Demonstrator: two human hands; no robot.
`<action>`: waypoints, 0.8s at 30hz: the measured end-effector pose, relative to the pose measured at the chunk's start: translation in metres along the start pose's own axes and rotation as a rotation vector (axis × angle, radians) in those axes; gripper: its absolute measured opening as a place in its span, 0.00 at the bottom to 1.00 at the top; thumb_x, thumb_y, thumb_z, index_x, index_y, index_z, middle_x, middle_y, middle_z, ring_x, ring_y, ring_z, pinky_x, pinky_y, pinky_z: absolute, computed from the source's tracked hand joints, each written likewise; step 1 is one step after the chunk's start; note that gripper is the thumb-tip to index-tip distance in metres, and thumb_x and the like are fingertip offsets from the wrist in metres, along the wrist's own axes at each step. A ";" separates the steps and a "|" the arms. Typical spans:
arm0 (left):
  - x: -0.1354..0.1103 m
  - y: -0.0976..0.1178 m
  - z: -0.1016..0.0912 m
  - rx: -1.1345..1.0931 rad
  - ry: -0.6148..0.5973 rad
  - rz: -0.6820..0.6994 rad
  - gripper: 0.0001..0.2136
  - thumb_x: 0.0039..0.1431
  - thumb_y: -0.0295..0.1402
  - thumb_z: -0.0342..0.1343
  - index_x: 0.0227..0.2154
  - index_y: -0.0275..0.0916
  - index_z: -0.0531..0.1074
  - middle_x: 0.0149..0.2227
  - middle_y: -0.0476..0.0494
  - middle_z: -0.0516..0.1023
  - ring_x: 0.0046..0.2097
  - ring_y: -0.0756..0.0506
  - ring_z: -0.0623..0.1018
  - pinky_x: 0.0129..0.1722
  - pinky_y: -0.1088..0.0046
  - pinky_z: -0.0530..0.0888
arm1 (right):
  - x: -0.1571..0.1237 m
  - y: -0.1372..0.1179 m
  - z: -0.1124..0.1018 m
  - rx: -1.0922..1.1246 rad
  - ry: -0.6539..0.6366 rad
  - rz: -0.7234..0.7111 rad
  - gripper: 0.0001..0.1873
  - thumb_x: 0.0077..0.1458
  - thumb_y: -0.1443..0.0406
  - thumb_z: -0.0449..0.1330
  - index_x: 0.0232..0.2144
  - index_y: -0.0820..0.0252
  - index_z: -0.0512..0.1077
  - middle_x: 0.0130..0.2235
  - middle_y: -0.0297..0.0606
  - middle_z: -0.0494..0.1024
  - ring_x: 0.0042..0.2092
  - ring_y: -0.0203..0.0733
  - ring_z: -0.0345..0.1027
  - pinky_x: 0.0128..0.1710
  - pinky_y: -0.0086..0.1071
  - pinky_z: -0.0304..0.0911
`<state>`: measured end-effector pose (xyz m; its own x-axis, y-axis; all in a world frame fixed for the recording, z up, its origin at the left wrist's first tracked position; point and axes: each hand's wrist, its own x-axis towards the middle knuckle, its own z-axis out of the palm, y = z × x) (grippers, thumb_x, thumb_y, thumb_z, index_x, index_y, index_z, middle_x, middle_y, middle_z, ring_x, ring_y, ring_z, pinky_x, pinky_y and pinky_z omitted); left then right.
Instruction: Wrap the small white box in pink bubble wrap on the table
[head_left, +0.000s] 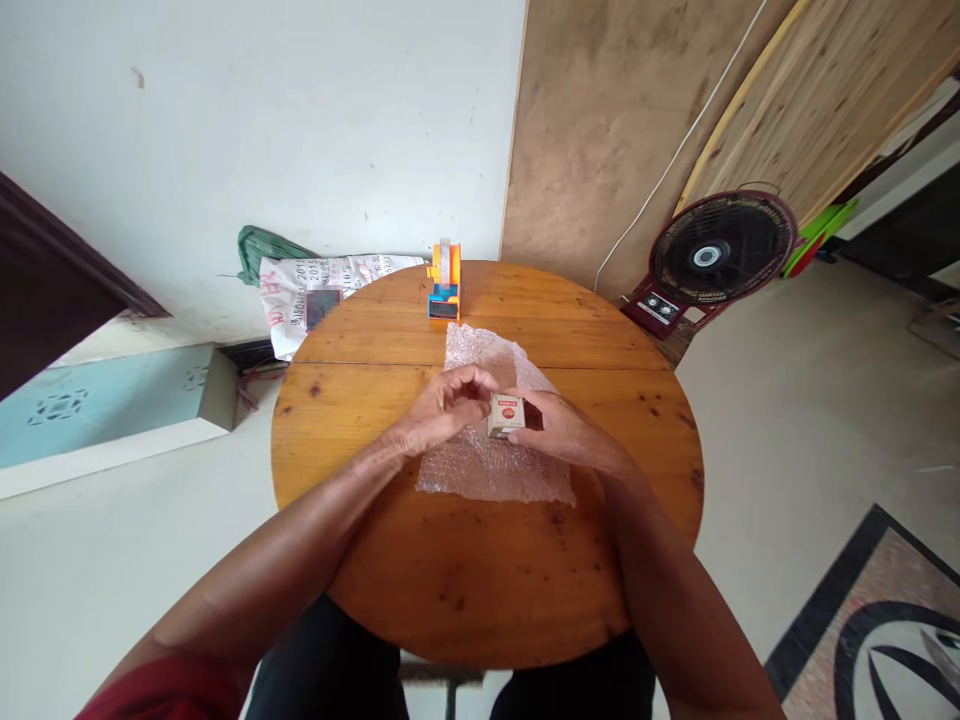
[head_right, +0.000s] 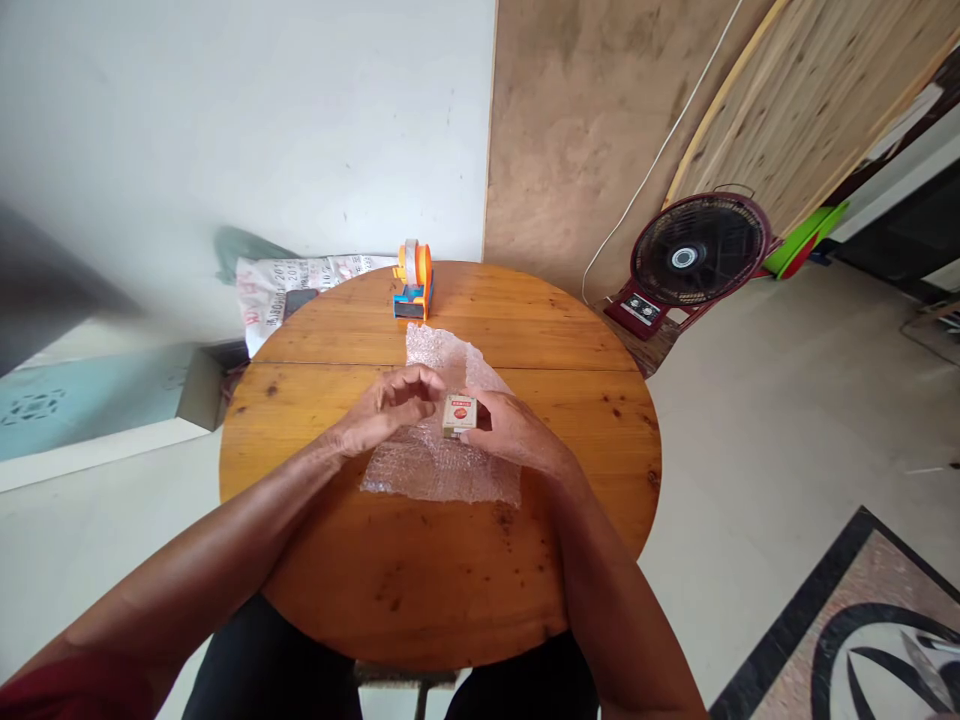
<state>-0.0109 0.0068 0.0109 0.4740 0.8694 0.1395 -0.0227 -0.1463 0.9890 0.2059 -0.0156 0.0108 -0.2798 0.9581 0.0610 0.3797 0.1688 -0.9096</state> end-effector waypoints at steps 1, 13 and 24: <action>0.001 -0.003 0.002 0.015 0.052 0.055 0.12 0.48 0.33 0.62 0.38 0.39 0.75 0.39 0.43 0.77 0.43 0.44 0.76 0.46 0.67 0.73 | 0.000 0.000 -0.001 -0.032 -0.043 -0.017 0.21 0.40 0.66 0.70 0.41 0.52 0.78 0.35 0.32 0.81 0.34 0.42 0.72 0.37 0.34 0.65; 0.007 -0.038 0.011 0.180 -0.288 0.142 0.48 0.57 0.43 0.60 0.70 0.43 0.33 0.70 0.31 0.50 0.70 0.36 0.53 0.67 0.51 0.53 | -0.003 -0.004 -0.018 -0.256 -0.080 -0.075 0.18 0.43 0.65 0.68 0.41 0.53 0.78 0.37 0.32 0.81 0.34 0.41 0.71 0.32 0.29 0.61; 0.008 -0.045 0.016 1.066 -0.385 0.287 0.46 0.53 0.64 0.49 0.68 0.41 0.51 0.71 0.34 0.46 0.71 0.29 0.46 0.67 0.45 0.41 | -0.031 0.007 -0.070 -0.496 0.234 0.265 0.24 0.47 0.62 0.64 0.49 0.55 0.73 0.41 0.37 0.81 0.41 0.45 0.74 0.41 0.35 0.67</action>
<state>0.0076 0.0129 -0.0334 0.8109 0.5666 0.1462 0.4912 -0.7949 0.3562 0.2795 -0.0281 0.0316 0.0602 0.9982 -0.0014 0.7913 -0.0485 -0.6095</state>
